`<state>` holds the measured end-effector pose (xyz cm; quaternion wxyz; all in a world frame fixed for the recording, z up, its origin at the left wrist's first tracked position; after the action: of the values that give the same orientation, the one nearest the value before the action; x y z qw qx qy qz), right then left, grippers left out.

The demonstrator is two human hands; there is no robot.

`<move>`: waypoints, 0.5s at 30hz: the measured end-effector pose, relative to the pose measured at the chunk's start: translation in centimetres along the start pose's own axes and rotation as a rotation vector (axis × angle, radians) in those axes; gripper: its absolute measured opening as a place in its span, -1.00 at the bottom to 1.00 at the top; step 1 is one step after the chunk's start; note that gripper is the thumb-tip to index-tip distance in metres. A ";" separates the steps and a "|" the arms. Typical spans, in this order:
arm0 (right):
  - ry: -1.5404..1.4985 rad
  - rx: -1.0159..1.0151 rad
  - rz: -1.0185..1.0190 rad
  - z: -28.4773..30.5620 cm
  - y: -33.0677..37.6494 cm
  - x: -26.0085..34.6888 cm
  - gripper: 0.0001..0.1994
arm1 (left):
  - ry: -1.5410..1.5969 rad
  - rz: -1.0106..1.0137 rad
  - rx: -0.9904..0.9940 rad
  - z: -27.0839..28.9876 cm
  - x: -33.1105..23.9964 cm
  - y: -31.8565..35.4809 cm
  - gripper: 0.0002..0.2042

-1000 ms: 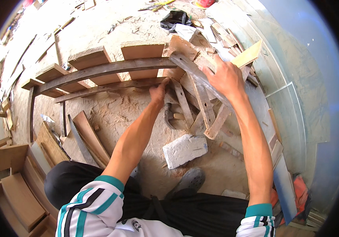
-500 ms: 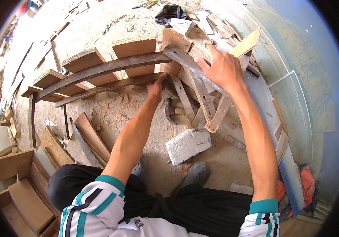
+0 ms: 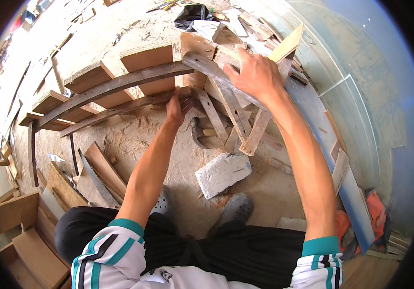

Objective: The person assembles a wooden pallet-like structure by hand, fitting slats into a frame and using a hammer to secure pieces. The person adjusts and aligns multiple wooden components on the floor.

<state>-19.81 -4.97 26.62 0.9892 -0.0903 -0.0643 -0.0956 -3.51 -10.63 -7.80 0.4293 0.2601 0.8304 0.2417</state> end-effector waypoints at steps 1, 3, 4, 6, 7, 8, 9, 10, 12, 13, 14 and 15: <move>-0.002 -0.013 0.005 0.0 0.0 0.0 -0.34 | 0.063 0.026 -0.037 0.5 0.2 0.0 -0.49; -0.005 -0.003 -0.001 -0.3 0.2 -0.3 -0.34 | 0.015 -0.018 0.016 0.1 -0.1 0.3 -0.50; -0.012 0.018 -0.006 -0.2 0.1 0.0 -0.34 | -0.003 -0.057 0.034 0.4 -0.5 0.0 -0.51; -0.021 0.030 0.003 -0.6 -0.2 0.2 -0.34 | -0.087 -0.078 0.033 1.2 -1.2 -0.9 -0.55; -0.027 0.036 -0.003 -0.6 -0.1 0.1 -0.36 | -0.093 -0.088 0.022 1.0 -1.1 -0.7 -0.55; -0.034 0.042 -0.009 -0.6 0.0 0.0 -0.38 | -0.098 -0.099 0.010 0.9 -0.9 -0.6 -0.55; -0.041 0.048 -0.014 -0.6 0.1 -0.2 -0.40 | -0.103 -0.109 -0.002 0.7 -0.8 -0.4 -0.56; 0.013 -0.010 0.049 -0.5 0.0 0.1 -0.48 | -0.097 -0.113 -0.005 0.5 -0.8 -0.3 -0.55; 0.017 -0.061 0.068 -0.7 -0.1 -0.6 -0.49 | -0.085 -0.120 -0.012 0.1 -0.7 -0.1 -0.55; 0.012 -0.087 0.085 -0.5 -0.1 -0.1 -0.50 | -0.092 -0.142 -0.012 0.3 -1.0 -0.1 -0.54; 0.013 -0.134 0.113 -0.1 0.0 0.3 -0.51 | -0.099 -0.163 -0.013 0.5 -1.4 -0.2 -0.53; -0.010 -0.111 0.105 -0.3 0.0 0.3 -0.51 | -0.106 -0.185 -0.014 0.7 -1.6 -0.2 -0.52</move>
<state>-19.43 -5.05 26.41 0.9860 -0.1489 -0.0588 -0.0465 -2.19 -11.70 -7.37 0.4948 0.1918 0.8254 0.1926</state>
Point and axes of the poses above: each hand's wrist, its own y-axis away from the middle knuckle, its own z-axis out of the back of the hand, x = y × z, the point moved 10 cm from there along -y, towards the middle knuckle, and after that the axes turned 6 degrees about -x, right-handed, at the moved point
